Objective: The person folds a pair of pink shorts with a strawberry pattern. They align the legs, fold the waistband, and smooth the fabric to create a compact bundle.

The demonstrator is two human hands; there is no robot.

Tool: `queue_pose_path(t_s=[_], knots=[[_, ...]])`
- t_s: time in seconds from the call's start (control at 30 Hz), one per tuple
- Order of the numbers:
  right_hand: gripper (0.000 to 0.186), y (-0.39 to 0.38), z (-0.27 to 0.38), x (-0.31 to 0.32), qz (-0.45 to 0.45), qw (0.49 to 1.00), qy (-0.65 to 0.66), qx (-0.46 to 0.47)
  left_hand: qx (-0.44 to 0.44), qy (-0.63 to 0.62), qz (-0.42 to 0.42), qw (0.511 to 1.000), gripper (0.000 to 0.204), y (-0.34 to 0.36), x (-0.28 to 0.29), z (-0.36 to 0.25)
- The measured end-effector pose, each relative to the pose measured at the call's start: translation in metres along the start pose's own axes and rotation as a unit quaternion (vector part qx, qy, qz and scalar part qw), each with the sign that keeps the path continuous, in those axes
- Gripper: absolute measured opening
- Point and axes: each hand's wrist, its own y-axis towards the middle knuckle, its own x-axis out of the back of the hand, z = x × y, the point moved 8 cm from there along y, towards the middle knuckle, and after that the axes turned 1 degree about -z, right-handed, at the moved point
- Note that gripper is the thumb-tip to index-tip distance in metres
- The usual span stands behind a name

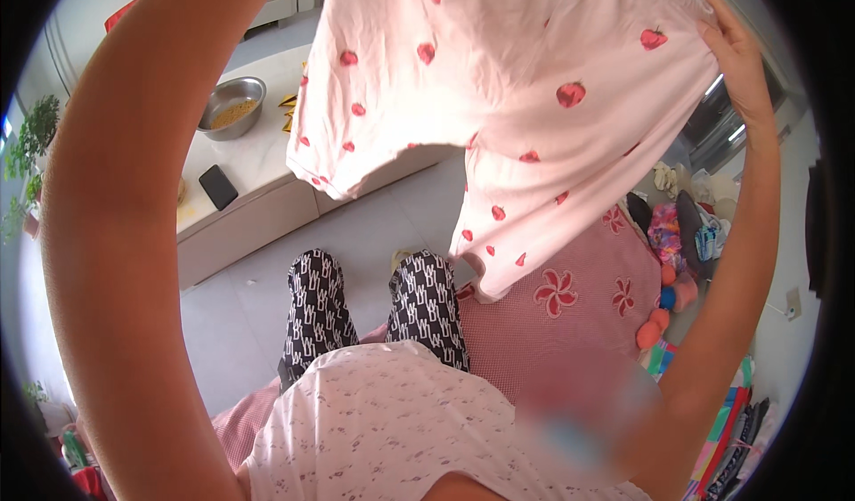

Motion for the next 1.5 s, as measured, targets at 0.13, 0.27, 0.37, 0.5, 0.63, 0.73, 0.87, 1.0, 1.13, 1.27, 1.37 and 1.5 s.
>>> queue_pose_path(t_s=[0.13, 0.27, 0.37, 0.5, 0.63, 0.73, 0.87, 1.0, 1.13, 1.27, 1.37, 1.5], knots=[[0.038, -0.003, -0.021, -0.005, 0.036, 0.997, 0.048, -0.046, 0.33, -0.53, 0.104, 0.774, 0.015, -0.019, 0.005, -0.003], [0.031, -0.005, -0.012, 0.0, -0.036, 0.998, 0.049, -0.028, 0.326, -0.534, 0.049, 0.779, 0.032, -0.024, 0.019, -0.006], [0.033, -0.009, -0.015, 0.014, -0.022, 0.998, 0.043, -0.042, 0.283, -0.537, 0.041, 0.794, 0.046, -0.021, 0.022, -0.011], [0.033, -0.009, -0.015, 0.006, -0.013, 0.999, 0.035, -0.035, 0.173, -0.365, 0.056, 0.913, 0.047, -0.027, 0.055, -0.027], [0.033, -0.011, -0.013, 0.011, -0.001, 0.999, 0.012, -0.041, 0.079, -0.274, 0.085, 0.955, 0.046, -0.03, 0.06, -0.044], [0.035, -0.015, -0.019, 0.013, 0.011, 0.998, -0.038, -0.039, 0.081, -0.333, 0.082, 0.936, 0.044, -0.03, 0.065, -0.049], [0.037, -0.011, -0.021, -0.006, 0.047, 0.996, -0.071, -0.033, 0.084, -0.396, 0.095, 0.91, 0.042, -0.035, 0.063, -0.04], [0.037, -0.021, -0.004, -0.023, 0.073, 0.983, -0.147, 0.076, 0.134, -0.464, 0.143, 0.864, 0.039, -0.041, 0.053, -0.05], [0.029, -0.025, 0.008, -0.021, 0.075, 0.975, -0.197, 0.07, 0.11, -0.477, 0.155, 0.858, 0.038, -0.043, 0.052, -0.063], [0.031, -0.017, 0.009, -0.024, 0.033, 0.971, -0.226, 0.07, 0.093, -0.482, 0.139, 0.86, 0.036, -0.052, 0.058, -0.059], [0.026, -0.019, -0.007, -0.022, 0.006, 0.968, -0.247, 0.035, 0.083, -0.525, 0.121, 0.838, 0.031, -0.053, 0.061, -0.063], [0.03, -0.021, -0.03, -0.018, -0.011, 0.962, -0.272, -0.028, 0.054, -0.532, 0.135, 0.834, 0.038, -0.051, 0.042, -0.073]])
